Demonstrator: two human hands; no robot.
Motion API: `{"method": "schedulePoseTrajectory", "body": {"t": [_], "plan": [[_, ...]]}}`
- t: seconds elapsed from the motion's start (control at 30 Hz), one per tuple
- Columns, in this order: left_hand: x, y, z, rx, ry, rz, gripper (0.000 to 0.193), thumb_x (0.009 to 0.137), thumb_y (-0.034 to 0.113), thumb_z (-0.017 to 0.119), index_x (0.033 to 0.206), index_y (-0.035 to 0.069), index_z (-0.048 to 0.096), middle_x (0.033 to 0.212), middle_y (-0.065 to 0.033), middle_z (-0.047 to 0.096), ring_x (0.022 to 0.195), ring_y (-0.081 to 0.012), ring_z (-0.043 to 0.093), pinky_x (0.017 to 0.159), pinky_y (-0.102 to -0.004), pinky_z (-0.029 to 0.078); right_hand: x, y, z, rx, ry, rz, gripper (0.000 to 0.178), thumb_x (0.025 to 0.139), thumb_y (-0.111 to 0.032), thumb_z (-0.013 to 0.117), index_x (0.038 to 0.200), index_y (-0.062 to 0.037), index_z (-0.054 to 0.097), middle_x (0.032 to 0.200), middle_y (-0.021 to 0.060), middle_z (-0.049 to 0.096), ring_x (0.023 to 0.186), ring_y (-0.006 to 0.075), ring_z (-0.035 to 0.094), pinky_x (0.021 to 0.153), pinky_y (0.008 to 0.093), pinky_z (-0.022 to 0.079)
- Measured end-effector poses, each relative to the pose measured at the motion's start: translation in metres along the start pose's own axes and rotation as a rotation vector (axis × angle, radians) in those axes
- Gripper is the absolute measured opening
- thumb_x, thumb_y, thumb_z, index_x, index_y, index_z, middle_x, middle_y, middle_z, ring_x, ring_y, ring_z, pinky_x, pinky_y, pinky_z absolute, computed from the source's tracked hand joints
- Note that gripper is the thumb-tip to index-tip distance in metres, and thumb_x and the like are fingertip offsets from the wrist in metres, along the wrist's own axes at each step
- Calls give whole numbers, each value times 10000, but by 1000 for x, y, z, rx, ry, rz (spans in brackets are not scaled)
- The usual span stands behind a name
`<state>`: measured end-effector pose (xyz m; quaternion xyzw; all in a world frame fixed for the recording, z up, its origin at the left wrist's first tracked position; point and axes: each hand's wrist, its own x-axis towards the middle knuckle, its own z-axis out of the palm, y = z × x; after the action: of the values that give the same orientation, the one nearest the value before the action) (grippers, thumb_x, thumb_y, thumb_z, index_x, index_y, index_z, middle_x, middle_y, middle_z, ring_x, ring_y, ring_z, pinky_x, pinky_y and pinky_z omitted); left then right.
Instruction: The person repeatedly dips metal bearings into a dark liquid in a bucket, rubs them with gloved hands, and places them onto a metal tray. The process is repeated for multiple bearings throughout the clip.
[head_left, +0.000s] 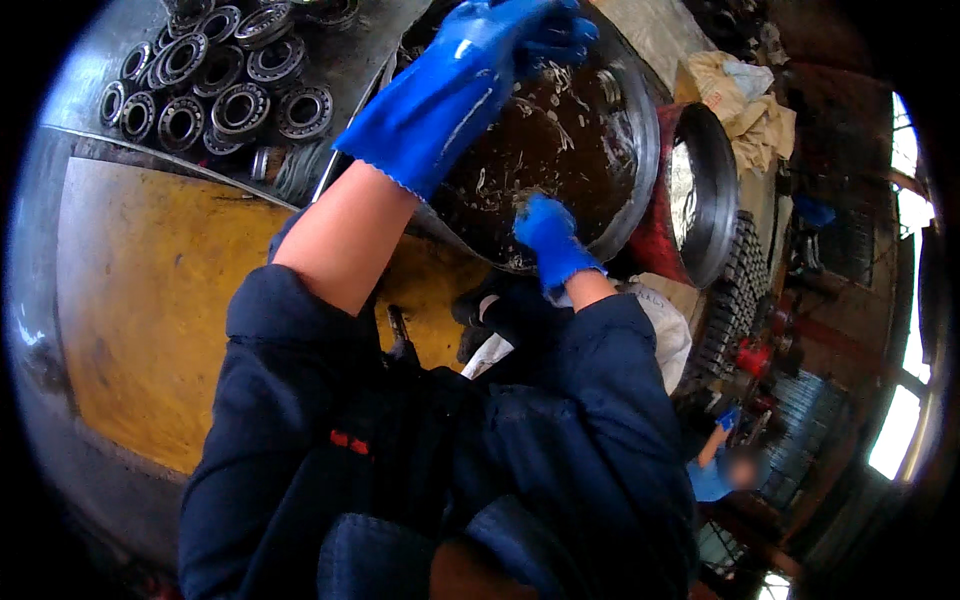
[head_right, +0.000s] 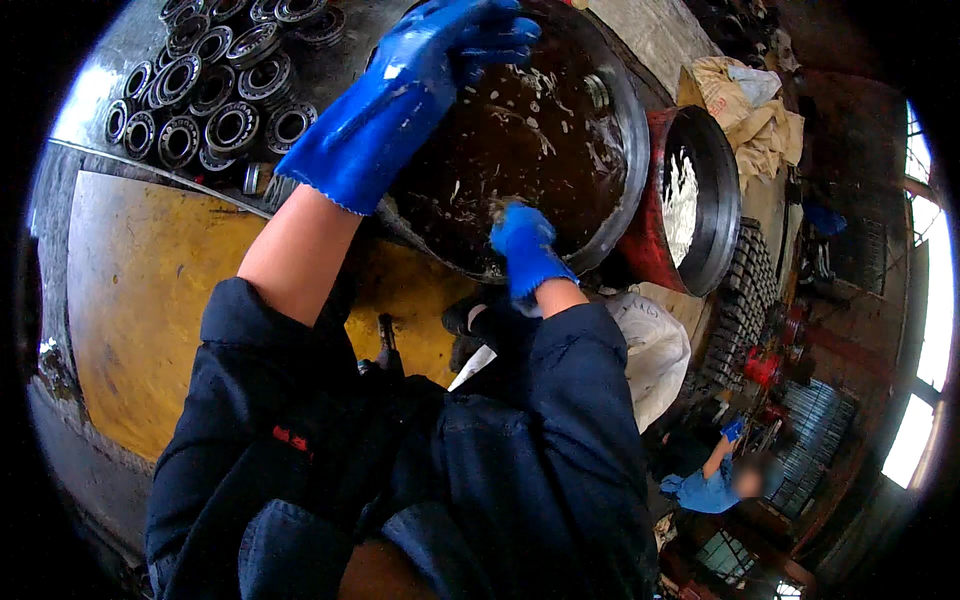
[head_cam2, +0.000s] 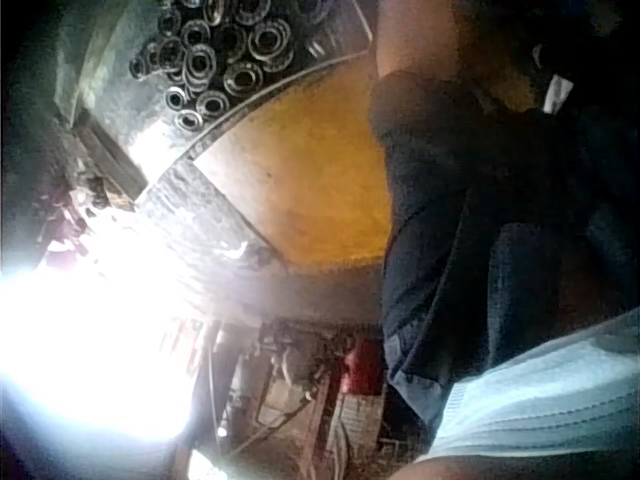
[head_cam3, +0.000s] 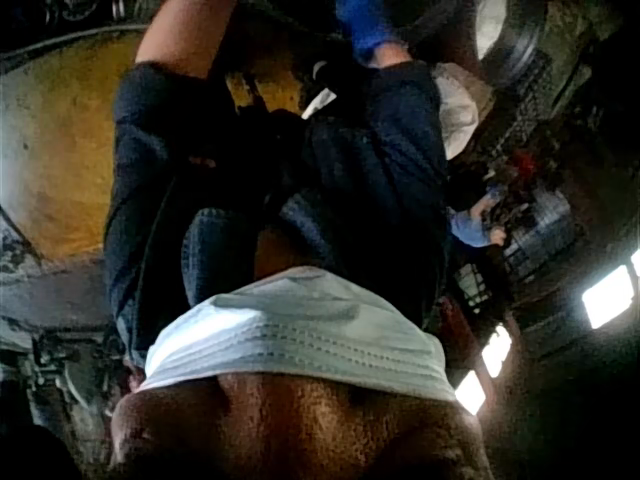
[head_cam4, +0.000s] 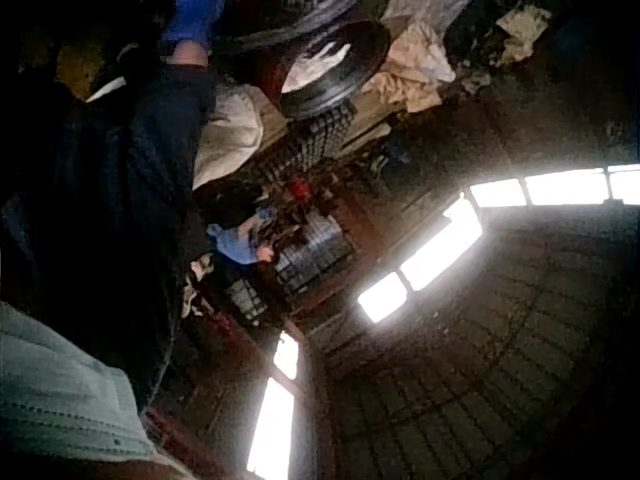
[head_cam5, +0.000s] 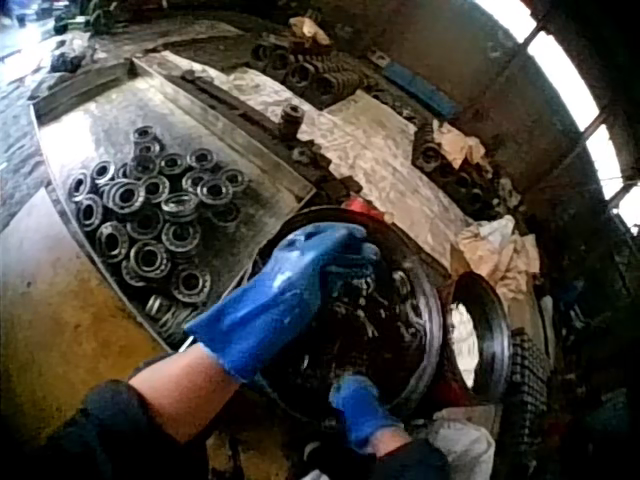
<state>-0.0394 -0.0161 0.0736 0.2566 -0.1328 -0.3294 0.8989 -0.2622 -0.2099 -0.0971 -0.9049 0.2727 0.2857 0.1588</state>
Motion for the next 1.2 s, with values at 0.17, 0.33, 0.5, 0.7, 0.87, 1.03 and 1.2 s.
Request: {"method": "schedulePoseTrajectory", "body": {"t": [0.17, 0.33, 0.5, 0.7, 0.87, 1.03, 1.2], "plan": [[17, 2, -18, -110, 108, -80, 345, 1061, 278, 578, 1278, 19, 651, 1193, -156, 724, 1061, -278, 707, 954, -408, 563, 10, -38, -17, -751, -174, -268, 440, 782, -285, 825, 1196, -193, 709, 1159, 174, 739, 1116, 372, 709, 951, 537, 558], [36, 1, -22, -149, 133, -112, 369, 1060, 300, 580, 1316, 40, 634, 1234, -149, 711, 1097, -278, 695, 975, -406, 554, 11, 26, 5, 421, 20, 18, 460, 816, -414, 693, 1025, -7, 746, 1190, 287, 697, 1160, 484, 639, 945, 483, 534], [39, -3, -26, -160, 153, -127, 396, 1058, 322, 581, 1353, 61, 618, 1275, -142, 698, 1133, -279, 683, 996, -404, 545, 8, -24, -5, -192, 51, 174, 365, 831, -324, 695, 1098, -85, 762, 1183, 223, 723, 1135, 407, 689, 929, 492, 559], [36, -5, -31, -151, 190, -139, 431, 1057, 348, 583, 1399, 86, 598, 1323, -133, 683, 1177, -279, 669, 1021, -402, 535, -8, -24, -21, -340, 13, -138, 303, 892, -299, 671, 1134, -141, 761, 1112, 115, 767, 1079, 364, 721, 910, 482, 568], [31, -18, -32, -150, 196, -150, 463, 1055, 370, 584, 1437, 107, 582, 1364, -126, 670, 1213, -279, 657, 1042, -400, 526, -4, 6, 5, 713, 50, 186, 357, 840, -353, 723, 1074, -85, 750, 1164, 187, 739, 1115, 403, 692, 907, 509, 551], [29, -14, -26, -142, 263, -186, 467, 1056, 386, 576, 1436, 113, 580, 1378, -124, 668, 1204, -280, 660, 1026, -397, 529, 7, -35, -15, -609, -137, -102, 310, 840, -250, 743, 1126, -131, 756, 1183, 164, 739, 1125, 384, 698, 934, 520, 564], [18, 8, -22, -108, 292, -212, 466, 1059, 400, 559, 1414, 98, 576, 1375, -127, 666, 1184, -281, 660, 1006, -402, 526, 24, -8, 7, -232, 94, -189, 345, 826, -361, 727, 1067, -118, 772, 1073, 199, 757, 1005, 379, 736, 840, 523, 580]]}}
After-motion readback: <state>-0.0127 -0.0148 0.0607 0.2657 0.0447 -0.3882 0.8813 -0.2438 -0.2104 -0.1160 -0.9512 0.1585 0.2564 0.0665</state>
